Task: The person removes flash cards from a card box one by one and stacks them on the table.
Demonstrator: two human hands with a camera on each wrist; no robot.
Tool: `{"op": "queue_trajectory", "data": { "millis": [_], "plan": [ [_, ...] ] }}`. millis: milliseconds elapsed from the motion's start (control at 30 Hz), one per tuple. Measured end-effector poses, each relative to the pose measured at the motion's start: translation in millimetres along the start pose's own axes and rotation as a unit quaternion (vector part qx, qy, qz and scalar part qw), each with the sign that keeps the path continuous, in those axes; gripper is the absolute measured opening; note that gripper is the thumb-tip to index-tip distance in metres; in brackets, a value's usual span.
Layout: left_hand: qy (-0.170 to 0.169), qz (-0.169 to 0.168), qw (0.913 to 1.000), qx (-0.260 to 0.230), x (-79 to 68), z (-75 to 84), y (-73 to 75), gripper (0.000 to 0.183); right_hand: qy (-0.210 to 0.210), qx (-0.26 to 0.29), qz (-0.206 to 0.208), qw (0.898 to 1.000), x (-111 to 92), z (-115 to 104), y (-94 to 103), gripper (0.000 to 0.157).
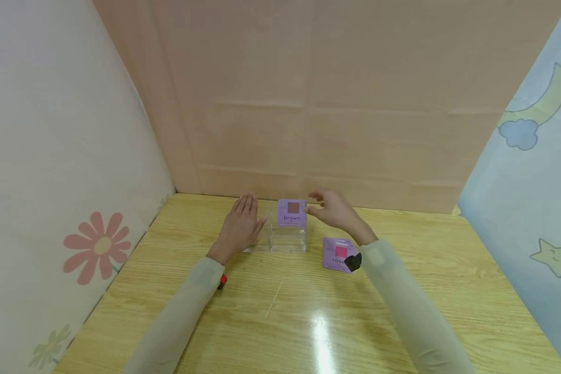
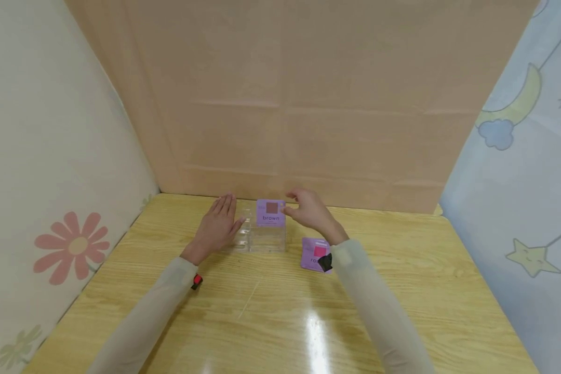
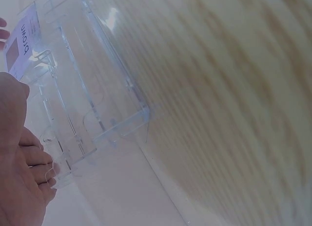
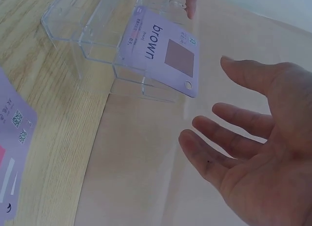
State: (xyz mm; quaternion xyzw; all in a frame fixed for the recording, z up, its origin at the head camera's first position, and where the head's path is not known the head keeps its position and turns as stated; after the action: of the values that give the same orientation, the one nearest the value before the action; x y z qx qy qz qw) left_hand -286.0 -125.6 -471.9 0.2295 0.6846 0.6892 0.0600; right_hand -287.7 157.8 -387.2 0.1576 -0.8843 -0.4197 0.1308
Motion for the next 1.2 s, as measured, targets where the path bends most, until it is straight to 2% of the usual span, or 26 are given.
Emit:
{"op": "queue_trajectory", "data": {
  "millis": [300,867,1200],
  "plan": [
    [-0.001,-0.007,1.0,0.002,0.3,-0.7,0.6,0.075,0.022,-0.029,-0.02,0.999,8.4,-4.6,-6.8,0.061],
    [-0.005,0.008,1.0,0.002,0.7,-1.1,-2.0,0.073,0.091,-0.099,-0.032,0.99,14.2,-10.8,-22.4,0.049],
    [-0.009,0.007,0.9999,0.01,0.1,-1.8,-1.4,0.074,0.113,-0.116,-0.03,0.986,12.4,-11.3,-32.0,0.054]
  ]
}}
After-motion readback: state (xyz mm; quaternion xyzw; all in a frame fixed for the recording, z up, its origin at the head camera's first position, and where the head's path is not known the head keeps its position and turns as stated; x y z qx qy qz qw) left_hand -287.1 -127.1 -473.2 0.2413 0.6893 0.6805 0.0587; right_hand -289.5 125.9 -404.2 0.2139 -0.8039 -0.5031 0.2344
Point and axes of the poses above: each hand's wrist, its own x-axis towards the middle knuckle, its own y-axis out of the back of the hand, z = x × y, the point moved 1 cm from there along x, towards the middle knuckle, and after that the axes turned 2 degrees about y, right-handed, at the moved point
